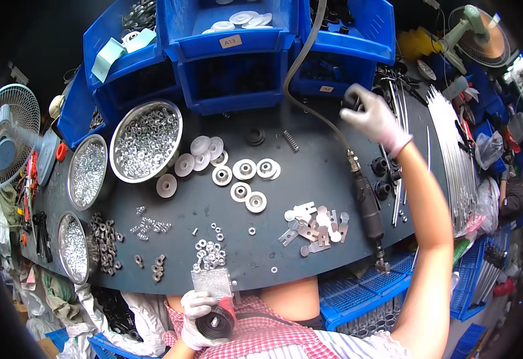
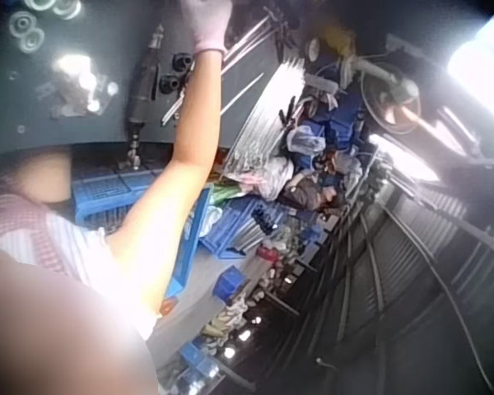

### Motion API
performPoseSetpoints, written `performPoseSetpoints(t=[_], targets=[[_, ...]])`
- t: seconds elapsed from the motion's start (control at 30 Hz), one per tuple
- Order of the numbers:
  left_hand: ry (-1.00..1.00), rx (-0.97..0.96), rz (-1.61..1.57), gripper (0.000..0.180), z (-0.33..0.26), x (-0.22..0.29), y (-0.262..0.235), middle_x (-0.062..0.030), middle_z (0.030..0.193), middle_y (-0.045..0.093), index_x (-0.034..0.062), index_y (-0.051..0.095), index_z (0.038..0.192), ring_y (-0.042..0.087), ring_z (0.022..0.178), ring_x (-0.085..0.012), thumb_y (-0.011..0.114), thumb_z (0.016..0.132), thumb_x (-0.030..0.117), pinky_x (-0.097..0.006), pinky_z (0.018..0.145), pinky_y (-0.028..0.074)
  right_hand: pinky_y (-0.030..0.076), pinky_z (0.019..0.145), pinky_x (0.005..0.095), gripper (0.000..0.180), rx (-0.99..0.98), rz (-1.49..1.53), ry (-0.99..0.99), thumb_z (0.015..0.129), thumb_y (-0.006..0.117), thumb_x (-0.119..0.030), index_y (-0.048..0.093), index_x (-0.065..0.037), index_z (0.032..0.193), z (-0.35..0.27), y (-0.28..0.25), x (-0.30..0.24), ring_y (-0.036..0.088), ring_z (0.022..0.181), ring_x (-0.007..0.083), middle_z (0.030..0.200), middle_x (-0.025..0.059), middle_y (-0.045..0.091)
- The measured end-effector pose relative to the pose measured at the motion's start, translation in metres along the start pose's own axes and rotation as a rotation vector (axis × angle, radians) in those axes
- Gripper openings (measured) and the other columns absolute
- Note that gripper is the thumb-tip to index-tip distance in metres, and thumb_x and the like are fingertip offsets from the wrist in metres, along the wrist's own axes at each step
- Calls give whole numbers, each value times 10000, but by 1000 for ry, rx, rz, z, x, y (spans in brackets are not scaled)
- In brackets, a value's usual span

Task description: The person assembles a manual dispensing tool by hand, inserting metal cylinders, washers, and pins into the tool's body.

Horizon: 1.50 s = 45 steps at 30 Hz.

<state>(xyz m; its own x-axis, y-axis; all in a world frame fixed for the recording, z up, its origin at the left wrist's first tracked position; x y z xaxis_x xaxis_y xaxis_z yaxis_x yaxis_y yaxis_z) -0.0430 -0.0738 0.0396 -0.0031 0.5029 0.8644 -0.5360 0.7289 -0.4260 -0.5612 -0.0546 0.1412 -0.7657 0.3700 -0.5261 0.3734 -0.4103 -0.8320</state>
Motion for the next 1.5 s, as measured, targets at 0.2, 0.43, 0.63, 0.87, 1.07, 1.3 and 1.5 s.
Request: performPoseSetpoints(t=[0.2, 0.43, 0.63, 0.87, 1.07, 1.3, 1.5], targets=[[-27, 32, -85, 883, -2, -5, 3, -87, 1089, 557, 163, 431, 1150, 484, 1079, -271, 871, 510, 584, -481, 985, 350, 448, 978, 408, 661, -18, -276, 181, 792, 680, -459, 534, 5, 1241, -25, 46, 49, 559, 1144, 385, 1282, 251, 534], [-31, 117, -82, 864, -11, -6, 4, -94, 1070, 565, 148, 433, 1119, 494, 1047, -266, 883, 506, 556, -477, 980, 341, 492, 786, 308, 357, 110, -21, -26, 837, 633, -345, 668, -16, 969, 45, -41, -25, 637, 813, 193, 851, 125, 674], [379, 23, -273, 461, -79, -126, 5, -133, 831, 684, 84, 545, 695, 650, 783, -305, 618, 760, 535, -409, 694, 473, 358, 1087, 429, 888, -84, -356, 25, 707, 674, -446, 344, -130, 1468, 179, -44, -47, 438, 1312, 326, 1449, 213, 401], [277, -94, -294, 505, 46, -94, 60, -145, 1106, 601, 116, 483, 1105, 549, 1047, -332, 733, 746, 369, -490, 946, 386, 408, 1042, 479, 735, -39, -432, 108, 751, 658, -464, 444, -209, 1406, 198, -19, -43, 499, 1267, 305, 1407, 128, 483], [339, 26, -281, 442, 8, -118, 41, -140, 924, 651, 96, 523, 876, 605, 886, -311, 663, 747, 494, -458, 841, 433, 433, 1021, 444, 712, 14, -443, 91, 766, 681, -488, 492, -163, 1370, 200, -23, -35, 536, 1221, 312, 1347, 138, 538], [2, 61, 17, 896, -5, -1, 1, -88, 1044, 596, 150, 430, 1104, 516, 1035, -276, 868, 474, 611, -490, 973, 338, 479, 921, 380, 441, 321, -474, 9, 831, 662, -326, 592, -84, 1193, 197, -52, -40, 650, 1025, 283, 1077, 154, 681], [27, 65, 21, 888, -3, -6, 3, -47, 1074, 598, 162, 453, 1106, 552, 1045, -262, 824, 481, 674, -464, 960, 334, 560, 749, 322, 427, 788, -102, -394, 870, 636, -144, 512, -56, 1269, 118, -113, -56, 680, 945, 196, 1008, 182, 686]])
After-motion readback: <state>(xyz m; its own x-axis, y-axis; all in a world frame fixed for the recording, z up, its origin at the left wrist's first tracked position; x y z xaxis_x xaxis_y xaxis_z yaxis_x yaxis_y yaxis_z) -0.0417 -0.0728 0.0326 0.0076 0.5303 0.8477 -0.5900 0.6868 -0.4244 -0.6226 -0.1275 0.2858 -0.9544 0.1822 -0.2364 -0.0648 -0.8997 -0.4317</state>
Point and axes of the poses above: each hand's wrist, its own z-axis towards the middle knuckle, its own y-axis out of the palm, x = y × z, the point moved 7 cm from there along z, towards the middle knuckle
